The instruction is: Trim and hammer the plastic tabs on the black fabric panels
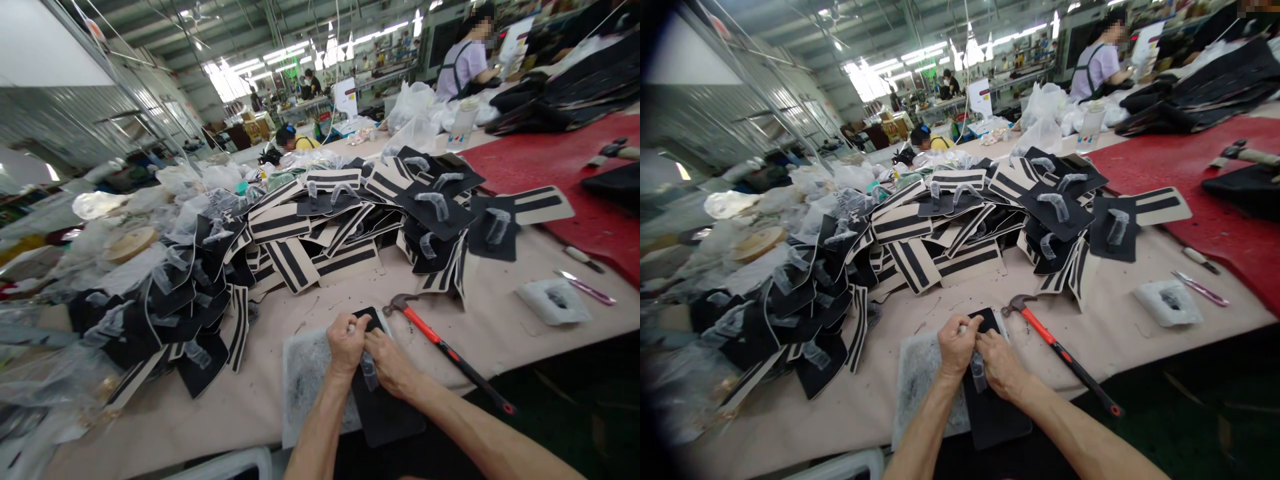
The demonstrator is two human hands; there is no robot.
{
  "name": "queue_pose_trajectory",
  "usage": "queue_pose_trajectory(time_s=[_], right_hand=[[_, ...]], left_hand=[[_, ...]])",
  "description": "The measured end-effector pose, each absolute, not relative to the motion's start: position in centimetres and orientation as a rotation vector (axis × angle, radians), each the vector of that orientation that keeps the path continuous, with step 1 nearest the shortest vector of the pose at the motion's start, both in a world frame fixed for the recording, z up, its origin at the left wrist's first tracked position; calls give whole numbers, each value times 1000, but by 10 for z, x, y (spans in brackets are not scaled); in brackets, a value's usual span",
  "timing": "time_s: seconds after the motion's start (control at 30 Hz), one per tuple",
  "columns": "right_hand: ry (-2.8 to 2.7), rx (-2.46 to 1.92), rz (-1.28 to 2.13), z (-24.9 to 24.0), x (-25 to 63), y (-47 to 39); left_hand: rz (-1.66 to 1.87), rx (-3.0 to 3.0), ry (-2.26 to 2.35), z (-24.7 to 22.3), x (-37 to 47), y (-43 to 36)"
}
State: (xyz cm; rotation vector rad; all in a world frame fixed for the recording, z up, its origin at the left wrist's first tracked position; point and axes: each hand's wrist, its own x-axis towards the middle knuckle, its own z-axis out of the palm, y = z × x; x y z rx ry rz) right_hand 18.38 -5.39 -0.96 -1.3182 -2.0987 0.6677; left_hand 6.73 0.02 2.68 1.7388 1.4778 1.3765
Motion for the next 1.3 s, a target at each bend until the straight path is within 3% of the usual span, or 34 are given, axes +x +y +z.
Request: queue_pose_trajectory(time_s=[0.23,0.4,0.53,0.73,0.9,1.07,1.3], right_hand=[[-2140,-1320,647,-8,185,-53],[-2139,-1321,647,-3,185,-55],[-2126,-1311,619,-3,184,-58],[-2168,-1350,571,-7,184,-57],[-2318,-1539,276,25,182,-54],[-2156,-1851,54,68,183,-59],[-1885,-2041,579,40,177,-87]], left_hand=[[1384,1080,1137,35,45,13],[1112,1328,967,18,28,-9],[1009,1601,1087,23,41,-10],[1590,1471,1031,101,58,11],[1652,1367,849,152,37,16],[1678,1088,1084,107,12,3],[1500,789,1128,39,13,0]])
